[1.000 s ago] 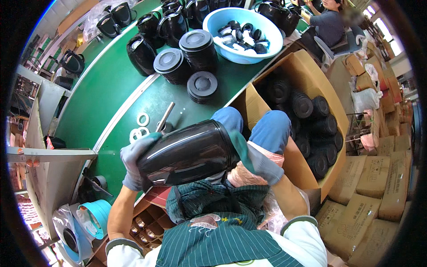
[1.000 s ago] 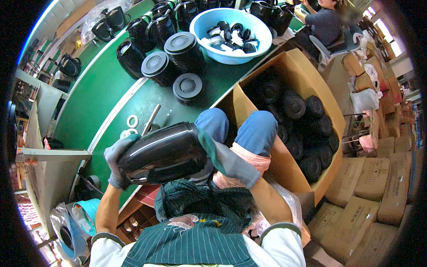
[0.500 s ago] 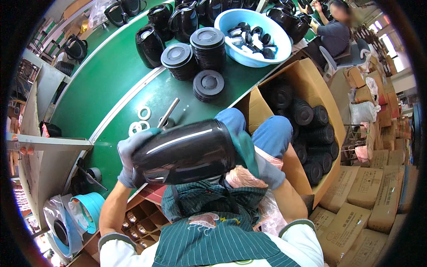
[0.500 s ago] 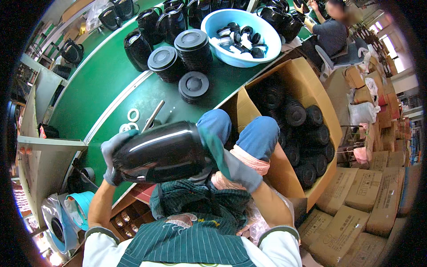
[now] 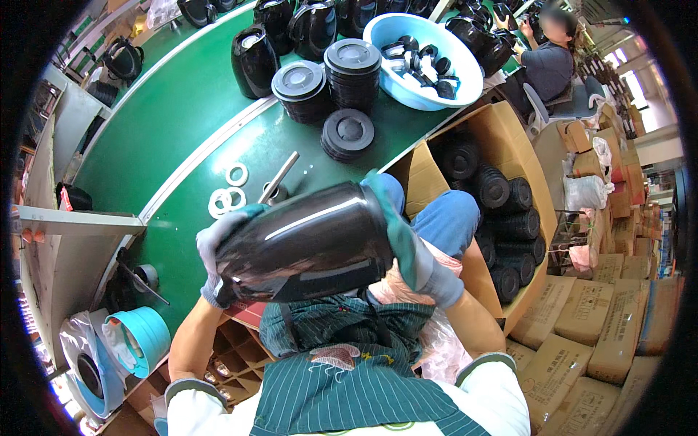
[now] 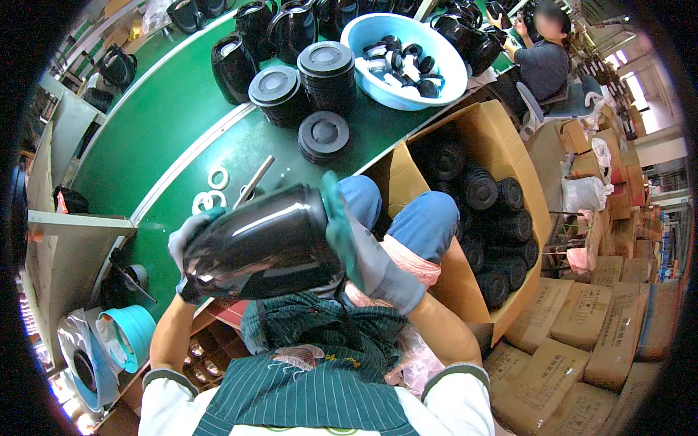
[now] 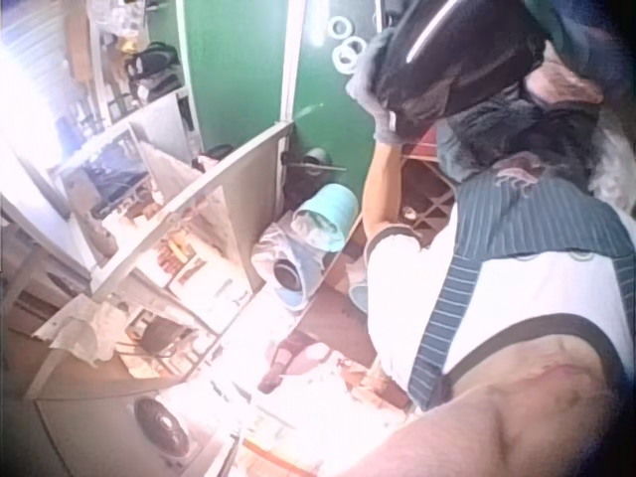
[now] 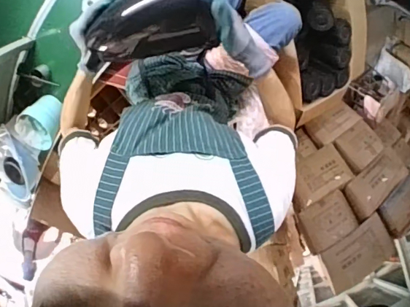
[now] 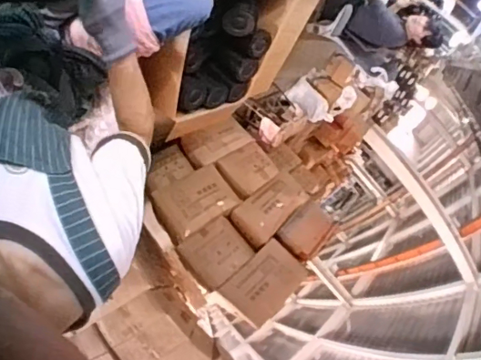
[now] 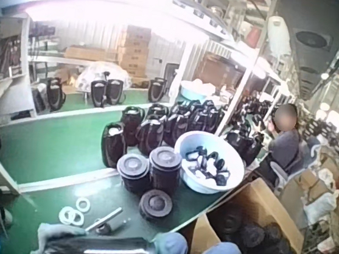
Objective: The person assembles black kettles by inserting a metal rod into the base, attaching a lid, and placing the finished unit on a green table. The person repeats this process for multiple kettles.
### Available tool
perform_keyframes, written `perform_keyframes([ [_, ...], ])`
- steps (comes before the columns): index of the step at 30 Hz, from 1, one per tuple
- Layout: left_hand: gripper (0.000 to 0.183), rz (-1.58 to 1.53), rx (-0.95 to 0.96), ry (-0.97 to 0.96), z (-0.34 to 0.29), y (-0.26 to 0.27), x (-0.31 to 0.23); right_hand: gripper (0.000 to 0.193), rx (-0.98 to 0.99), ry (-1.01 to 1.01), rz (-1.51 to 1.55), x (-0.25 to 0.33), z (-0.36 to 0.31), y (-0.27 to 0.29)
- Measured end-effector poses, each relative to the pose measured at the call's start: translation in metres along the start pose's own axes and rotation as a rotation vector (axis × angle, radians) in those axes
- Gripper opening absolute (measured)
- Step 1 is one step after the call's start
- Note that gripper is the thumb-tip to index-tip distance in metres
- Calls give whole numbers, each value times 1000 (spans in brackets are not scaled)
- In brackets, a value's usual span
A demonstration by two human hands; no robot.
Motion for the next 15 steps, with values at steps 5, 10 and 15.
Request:
perform_keyframes([
  [5,28,-824,12,696,-59,-55,69,95,-37,510,-477,74,-6,-32],
  [10,34,307,226,-488,32,-16,-78,63,-156,-61,272,-23,6,14],
  [15,30,50,149,-134,27,-17,-17,72,-265,-182,178,-66,-36,54],
])
Point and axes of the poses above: each hand's wrist, its own z-axis towards the middle knuckle, its own y-axis out of the back of the hand, x = y × z, the point moved 9 cm from there along z, towards the middle knuckle, and after that the axes turned 4 degrees about -y, right-handed, at the moved point
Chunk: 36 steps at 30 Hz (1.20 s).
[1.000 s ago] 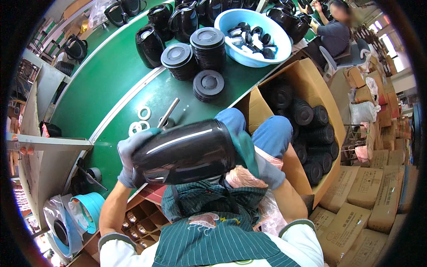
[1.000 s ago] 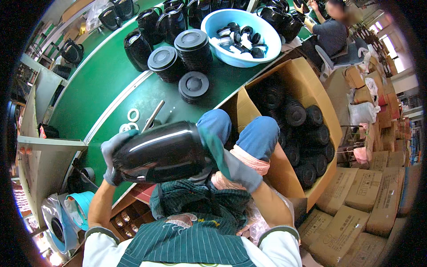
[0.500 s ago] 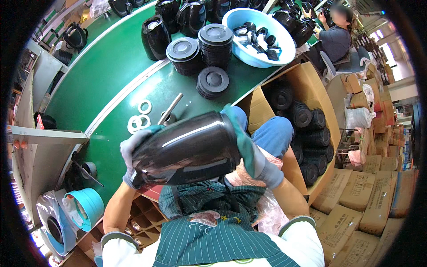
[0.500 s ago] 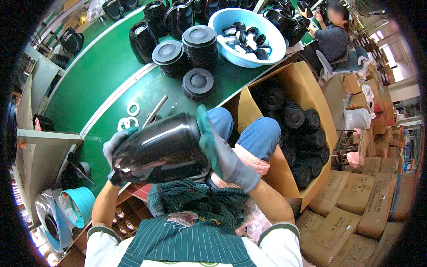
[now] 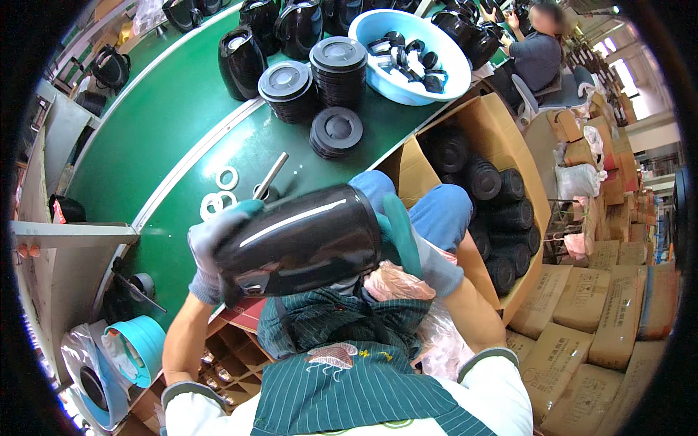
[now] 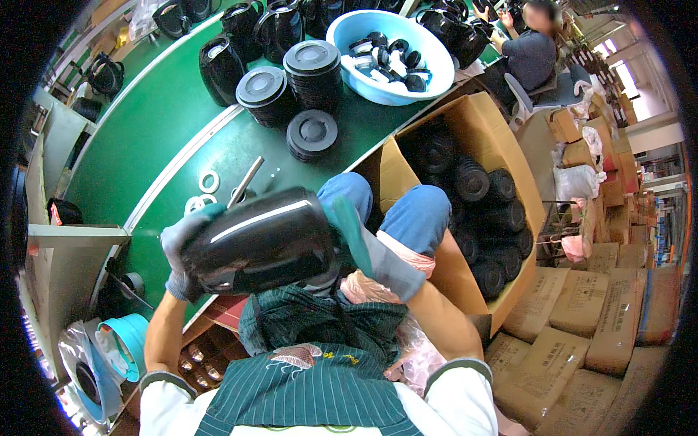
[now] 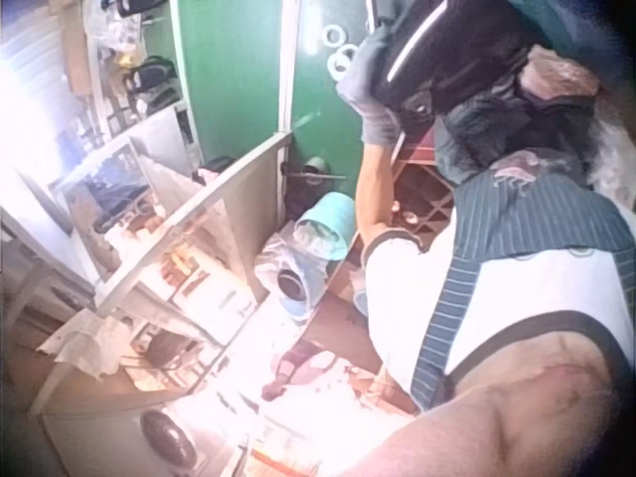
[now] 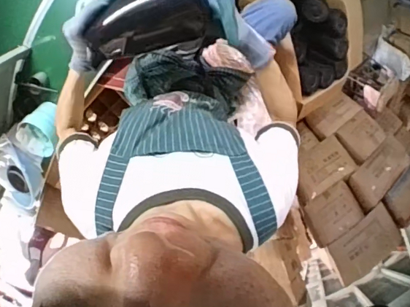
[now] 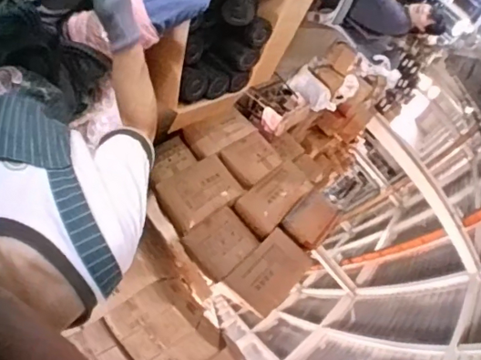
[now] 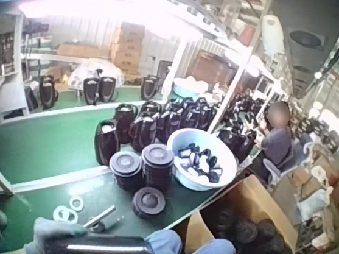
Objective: The person assembles black kettles by inserting a metal rod into the base, attaching a lid, and placing the finished unit on a green table. The person repeats this process for multiple kettles.
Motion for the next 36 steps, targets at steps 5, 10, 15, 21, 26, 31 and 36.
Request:
perform_keyframes([
  [5,51,-993,81,654,-148,-73,130,96,177,848,-689,119,-22,-105],
  [10,31,234,138,-346,29,-8,-59,68,11,84,221,-42,20,-15],
  [15,22,-205,-59,98,-17,-13,17,66,8,338,-403,18,-7,-40],
  [21,26,-849,31,657,-63,-85,48,107,124,1024,-731,121,-54,-90],
  [26,34,-743,-112,617,-68,-69,56,89,-11,624,-482,98,-48,-70],
  [31,44,0,126,2,32,-21,-48,76,-66,360,-135,24,-25,-25],
  [36,56,143,385,35,61,-61,-85,76,-157,394,-105,-25,-26,41],
])
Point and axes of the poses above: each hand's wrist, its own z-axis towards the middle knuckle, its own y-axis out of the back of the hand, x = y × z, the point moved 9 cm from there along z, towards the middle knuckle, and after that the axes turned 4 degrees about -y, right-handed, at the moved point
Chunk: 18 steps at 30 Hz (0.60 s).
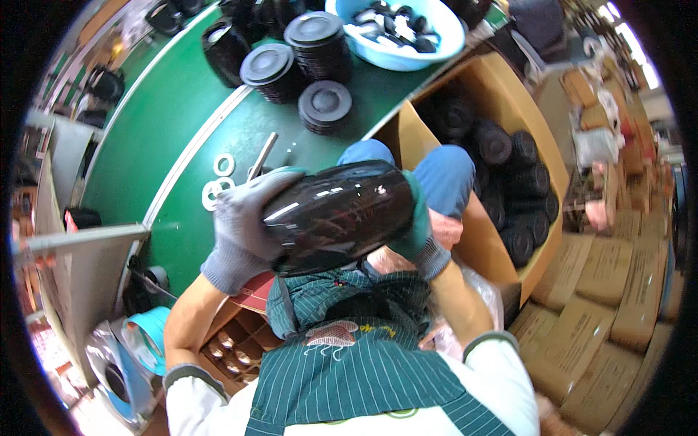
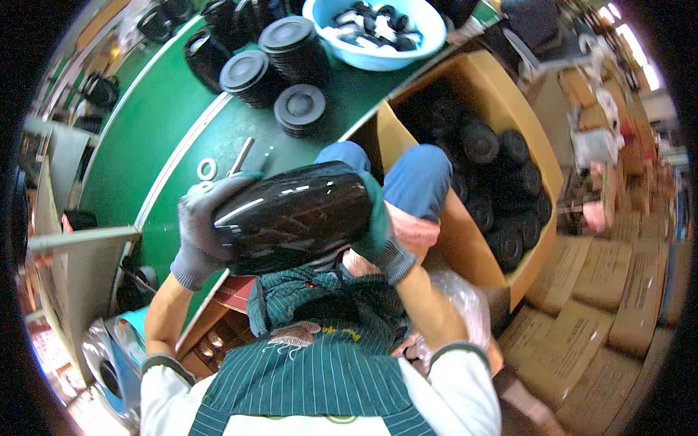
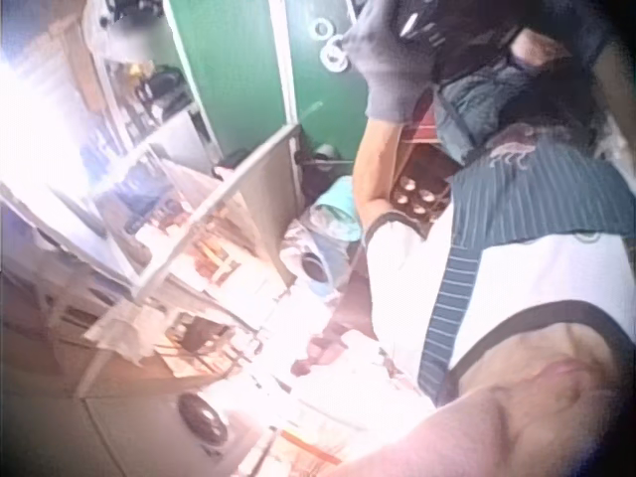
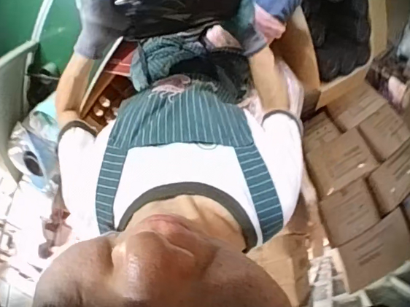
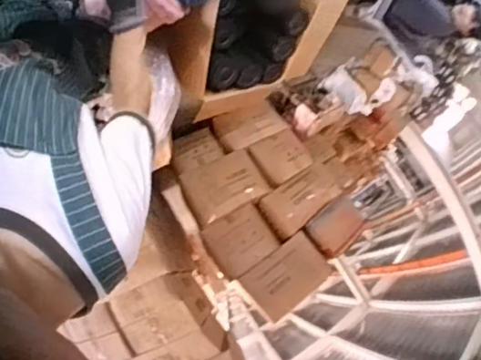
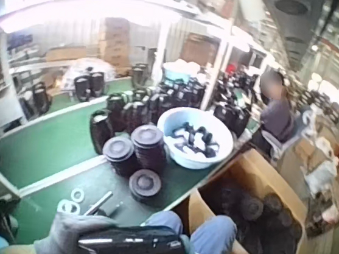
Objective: The person assembles black kettles by inserting a metal rod into the base, attaching a lid, and placing the finished unit on a green table. The person repeats this process for multiple kettles.
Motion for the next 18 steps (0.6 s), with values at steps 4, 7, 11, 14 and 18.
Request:
perform_keyframes([
  [4,86,-557,141,30,26,-1,-41,77,-151,43,345,-15,-20,44],
  [7,85,-508,54,-342,25,9,-93,73,-167,82,601,1,-22,44],
  [11,91,-553,-91,-358,12,-4,-99,69,-158,116,719,15,-29,40],
  [14,94,-497,-84,-410,14,-3,-113,67,-159,124,744,21,-38,34],
  [18,94,-472,-138,-452,17,5,-121,67,-159,141,765,23,-41,29],
])
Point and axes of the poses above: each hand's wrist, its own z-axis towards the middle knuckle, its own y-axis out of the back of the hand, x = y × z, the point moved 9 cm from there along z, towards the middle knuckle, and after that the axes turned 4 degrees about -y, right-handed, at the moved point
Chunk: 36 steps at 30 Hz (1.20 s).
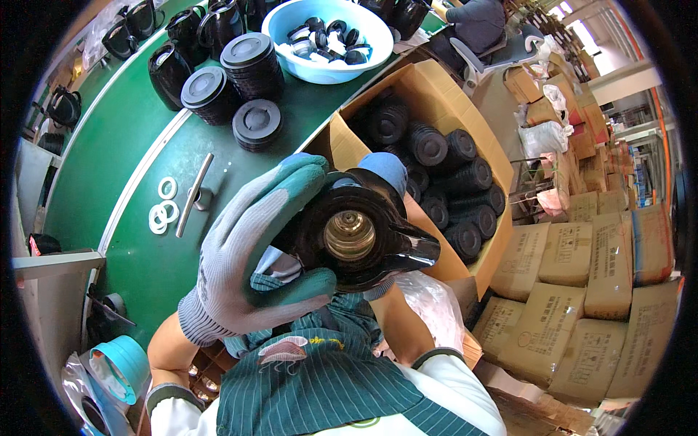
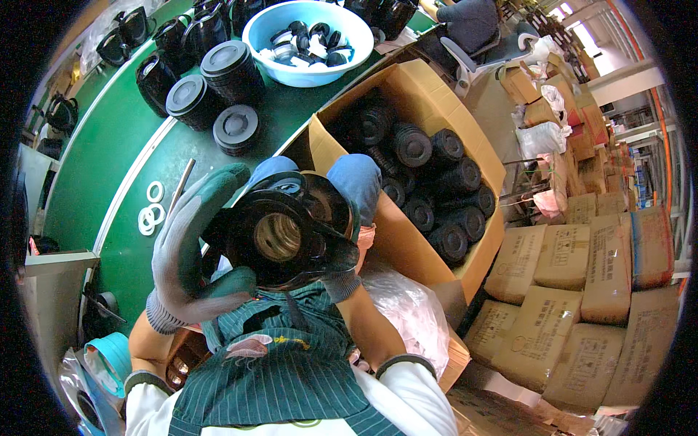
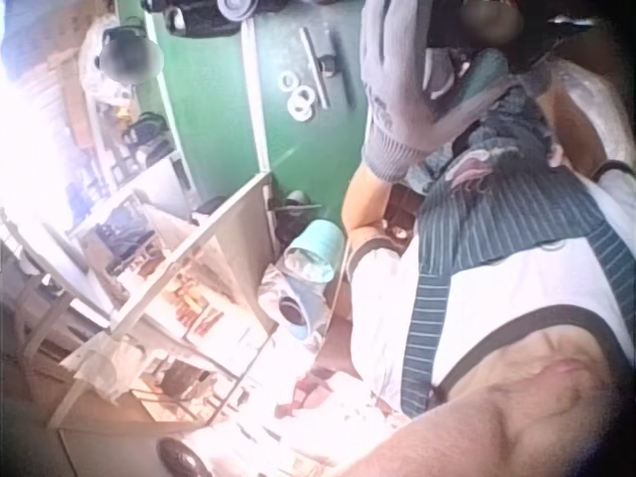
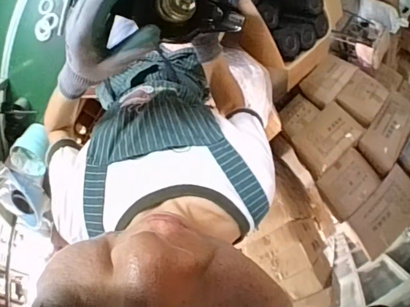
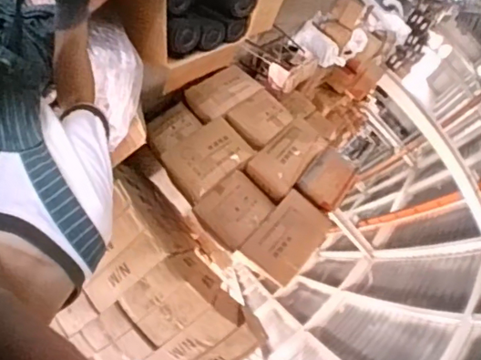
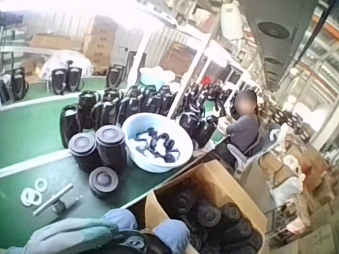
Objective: The person assembles black kettles by inserting a metal rod into the base, attaching a lid, and placing the finished unit on a green table. The person repeats this process for multiple kettles.
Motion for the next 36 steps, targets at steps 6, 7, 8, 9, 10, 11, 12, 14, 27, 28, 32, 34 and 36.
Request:
perform_keyframes([
  [6,64,516,-116,-153,-16,8,-36,70,18,59,-67,-3,1,19],
  [7,58,631,-51,-212,-16,2,-49,58,-172,77,-250,1,-8,62],
  [8,44,481,-130,-79,-17,8,-44,62,-151,-41,-7,3,-2,21],
  [9,48,525,-237,-44,-19,6,-46,70,-161,-93,-40,6,-1,1],
  [10,50,554,-250,19,-17,4,-46,71,-160,-125,-73,4,-1,-6],
  [11,52,587,-265,78,-16,7,-44,72,-141,-132,-108,6,-1,-11],
  [12,56,642,-304,44,-16,9,-43,72,-120,-126,-142,7,-1,-16],
  [14,57,592,-426,-73,-20,15,-41,74,-88,-100,-191,9,-7,-23],
  [27,58,447,-369,-169,-39,48,-25,84,-84,46,-277,-7,-11,-37],
  [28,57,430,-478,-152,-47,49,-21,85,-85,51,-292,-6,-11,-37],
  [32,85,387,-872,-119,-51,64,-9,89,-78,73,-351,-3,-8,-41],
  [34,101,342,-857,-80,-56,66,2,90,-76,110,-379,1,-8,-43],
  [36,107,270,-764,160,-88,57,31,92,-33,135,-470,10,2,-60],
])
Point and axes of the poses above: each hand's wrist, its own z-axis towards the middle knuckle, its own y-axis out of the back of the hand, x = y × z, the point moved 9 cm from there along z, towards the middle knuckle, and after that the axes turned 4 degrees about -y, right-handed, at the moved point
